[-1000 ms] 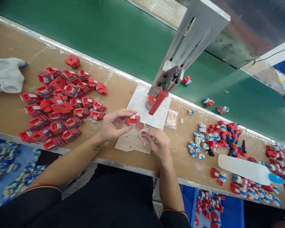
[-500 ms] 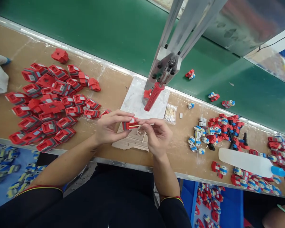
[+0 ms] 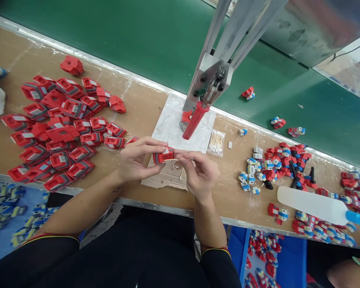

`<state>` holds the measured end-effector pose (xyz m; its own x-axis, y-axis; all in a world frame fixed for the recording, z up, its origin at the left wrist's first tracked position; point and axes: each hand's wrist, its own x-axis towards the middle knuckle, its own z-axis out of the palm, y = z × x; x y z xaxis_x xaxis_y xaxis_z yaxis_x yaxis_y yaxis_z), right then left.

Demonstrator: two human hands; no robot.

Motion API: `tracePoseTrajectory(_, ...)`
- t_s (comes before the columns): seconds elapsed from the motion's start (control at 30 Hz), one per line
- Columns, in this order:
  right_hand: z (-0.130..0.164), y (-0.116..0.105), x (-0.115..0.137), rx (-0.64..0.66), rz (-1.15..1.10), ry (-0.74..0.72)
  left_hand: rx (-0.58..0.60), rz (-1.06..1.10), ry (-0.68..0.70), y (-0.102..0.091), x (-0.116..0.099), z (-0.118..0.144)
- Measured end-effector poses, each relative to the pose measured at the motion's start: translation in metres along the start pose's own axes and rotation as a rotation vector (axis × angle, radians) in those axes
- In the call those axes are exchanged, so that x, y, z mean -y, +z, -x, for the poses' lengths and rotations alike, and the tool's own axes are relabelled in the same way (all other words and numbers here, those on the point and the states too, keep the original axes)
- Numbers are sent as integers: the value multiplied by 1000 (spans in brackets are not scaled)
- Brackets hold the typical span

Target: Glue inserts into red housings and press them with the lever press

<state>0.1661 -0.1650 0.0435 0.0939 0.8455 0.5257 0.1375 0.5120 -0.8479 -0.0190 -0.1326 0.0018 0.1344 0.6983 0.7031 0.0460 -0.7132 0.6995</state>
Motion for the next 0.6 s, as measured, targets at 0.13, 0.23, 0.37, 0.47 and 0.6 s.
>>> tracePoseTrajectory(0.13, 1, -7, -4, -2, 98, -65, -12, -23, -5, 0, 0, 1)
tracePoseTrajectory(0.23, -1, -8, -5, 14, 149, -110, -23, -18, 0, 0, 0, 1)
tracePoseTrajectory(0.37, -9, -19, -1, -23, 156, -218, -25, -23, -8, -1, 1, 0)
tracePoseTrajectory(0.47, -13, -38, 1, 35, 215, -241, -32, -6, -21, -1, 1, -1)
tracePoseTrajectory(0.6, -8, -52, -9, 480, 371, -148, 1, -32, -49, -3, 1, -1)
